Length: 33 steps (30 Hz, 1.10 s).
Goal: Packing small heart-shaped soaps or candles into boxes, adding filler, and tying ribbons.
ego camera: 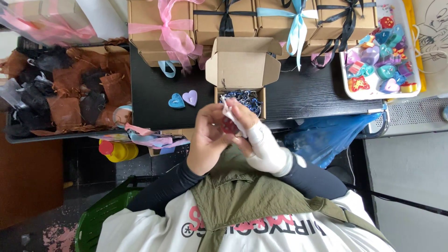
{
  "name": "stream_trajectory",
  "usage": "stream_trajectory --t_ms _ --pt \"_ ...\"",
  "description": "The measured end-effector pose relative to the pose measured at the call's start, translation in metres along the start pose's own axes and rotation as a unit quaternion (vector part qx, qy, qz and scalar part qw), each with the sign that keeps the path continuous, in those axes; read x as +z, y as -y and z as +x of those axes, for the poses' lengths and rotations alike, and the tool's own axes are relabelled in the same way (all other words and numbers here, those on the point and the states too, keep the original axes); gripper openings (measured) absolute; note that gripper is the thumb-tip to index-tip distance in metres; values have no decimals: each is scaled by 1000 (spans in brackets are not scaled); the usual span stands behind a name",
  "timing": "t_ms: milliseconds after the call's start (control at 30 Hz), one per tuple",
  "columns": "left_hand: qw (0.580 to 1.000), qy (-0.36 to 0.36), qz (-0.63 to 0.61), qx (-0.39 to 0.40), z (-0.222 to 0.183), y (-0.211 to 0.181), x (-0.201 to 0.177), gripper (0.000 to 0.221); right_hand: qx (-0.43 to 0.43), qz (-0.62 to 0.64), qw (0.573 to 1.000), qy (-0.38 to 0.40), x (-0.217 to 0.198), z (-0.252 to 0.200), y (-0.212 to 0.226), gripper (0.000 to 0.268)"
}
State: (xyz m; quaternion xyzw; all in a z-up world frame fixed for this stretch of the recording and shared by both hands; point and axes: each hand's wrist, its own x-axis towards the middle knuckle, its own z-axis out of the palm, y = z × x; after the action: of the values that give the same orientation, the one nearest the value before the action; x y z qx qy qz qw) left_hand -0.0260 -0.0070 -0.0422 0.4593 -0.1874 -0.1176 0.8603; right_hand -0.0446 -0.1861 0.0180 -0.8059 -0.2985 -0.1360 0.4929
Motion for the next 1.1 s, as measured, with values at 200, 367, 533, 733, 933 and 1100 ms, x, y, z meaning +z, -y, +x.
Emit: stream_trajectory --t_ms 200,367,533,733,933,1100 --pt "995 -75 -57 18 3 3 8 61 39 39 996 -68 18 -19 -3 64" --pt "993 -101 -13 61 5 2 12 55 -42 68 997 -4 12 -35 -13 72" --pt "989 -95 17 116 7 0 12 54 125 435 892 -7 6 -65 -32 64" --pt "990 7 -13 139 6 6 18 48 220 454 846 -172 0 -38 -23 59" --pt "863 45 448 229 12 -21 18 52 254 587 768 -34 1 -46 -28 87" --pt "731 78 619 278 8 -32 19 67 251 579 776 -1 -6 -56 -44 86"
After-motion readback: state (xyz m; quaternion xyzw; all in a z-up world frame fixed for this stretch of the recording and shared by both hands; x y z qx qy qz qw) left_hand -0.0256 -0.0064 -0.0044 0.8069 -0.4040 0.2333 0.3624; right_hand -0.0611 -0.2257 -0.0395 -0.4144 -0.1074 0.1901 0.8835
